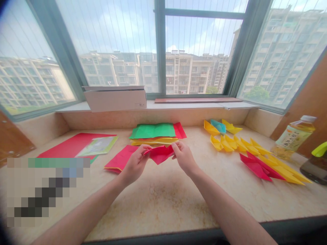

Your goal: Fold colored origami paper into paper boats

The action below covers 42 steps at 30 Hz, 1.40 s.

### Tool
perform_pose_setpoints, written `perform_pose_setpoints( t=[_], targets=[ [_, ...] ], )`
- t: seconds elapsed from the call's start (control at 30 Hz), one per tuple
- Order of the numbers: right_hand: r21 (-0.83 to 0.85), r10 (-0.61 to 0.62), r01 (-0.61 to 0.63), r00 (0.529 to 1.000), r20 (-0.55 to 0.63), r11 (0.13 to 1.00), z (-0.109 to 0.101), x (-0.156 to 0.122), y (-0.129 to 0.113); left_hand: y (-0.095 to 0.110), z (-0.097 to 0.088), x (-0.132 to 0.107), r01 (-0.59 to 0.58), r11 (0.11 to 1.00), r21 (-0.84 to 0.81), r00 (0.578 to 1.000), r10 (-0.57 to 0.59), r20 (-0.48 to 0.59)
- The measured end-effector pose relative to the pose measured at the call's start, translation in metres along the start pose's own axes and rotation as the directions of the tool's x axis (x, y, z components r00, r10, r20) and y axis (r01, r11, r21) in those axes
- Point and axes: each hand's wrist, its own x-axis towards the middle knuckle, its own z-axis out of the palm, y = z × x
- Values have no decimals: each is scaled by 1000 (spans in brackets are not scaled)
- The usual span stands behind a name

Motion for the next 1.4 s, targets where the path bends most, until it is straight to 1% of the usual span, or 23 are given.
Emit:
perform_pose_setpoints(
  t=[0.1, 0.23, 0.3, 0.37, 0.43, 0.53, 0.63, 0.7, 0.77, 0.87, 0.97, 1.03, 1.1, 1.27, 1.33, 1.4],
  targets=[
    [-61, -71, 69, 997, -26, 996, 1, -2, -1, 4, 2, -2, 39, 998, -45, 998, -38, 41],
    [-189, -168, 156, 985, -48, 969, 6, -10, -4, 9, 7, -4, 83, 987, -137, 991, -68, 112],
    [-261, -200, 180, 978, -51, 948, 8, -14, -5, 9, 9, -5, 107, 986, -127, 985, -88, 147],
    [-315, -216, 191, 975, -45, 930, 11, -17, -6, 8, 11, -6, 124, 989, -76, 982, -112, 151],
    [-326, -217, 195, 976, -32, 925, 12, -19, -7, 5, 11, -6, 119, 993, 1, 986, -118, 122],
    [-254, -196, 185, 981, -16, 949, 14, -21, -8, 4, 9, -5, 92, 994, 50, 992, -96, 81],
    [-120, -146, 146, 989, 13, 982, 15, -23, -12, 6, 7, -4, 98, 995, 14, 994, -98, 42],
    [-36, -131, 132, 991, 34, 991, 15, -23, -14, 8, 7, -3, 134, 991, -28, 991, -134, -2],
    [24, -147, 146, 989, 37, 989, 14, -22, -16, 8, 6, -2, 179, 979, -99, 981, -184, -51],
    [56, -170, 166, 984, 57, 984, 13, -21, -17, 2, 5, 1, 232, 957, -171, 957, -256, -135],
    [11, -137, 137, 978, 157, 990, 13, -22, -14, -5, 3, 3, 254, 954, -161, 941, -282, -187],
    [-31, -105, 115, 968, 229, 993, 13, -23, -11, -8, 2, 3, 239, 961, -137, 945, -263, -195],
    [-55, -80, 99, 960, 270, 994, 14, -23, -8, -9, 1, 2, 199, 976, -90, 961, -212, -178],
    [-37, -88, 102, 958, 272, 994, 15, -23, -8, -1, 0, -2, 77, 995, 70, 994, -72, -76],
    [-34, -104, 118, 955, 279, 992, 14, -22, -10, 2, 0, -3, 26, 991, 129, 1000, -26, -8],
    [-58, -104, 126, 953, 284, 990, 12, -21, -12, 3, 1, -3, 3, 988, 152, 1000, -7, 27]
  ],
)
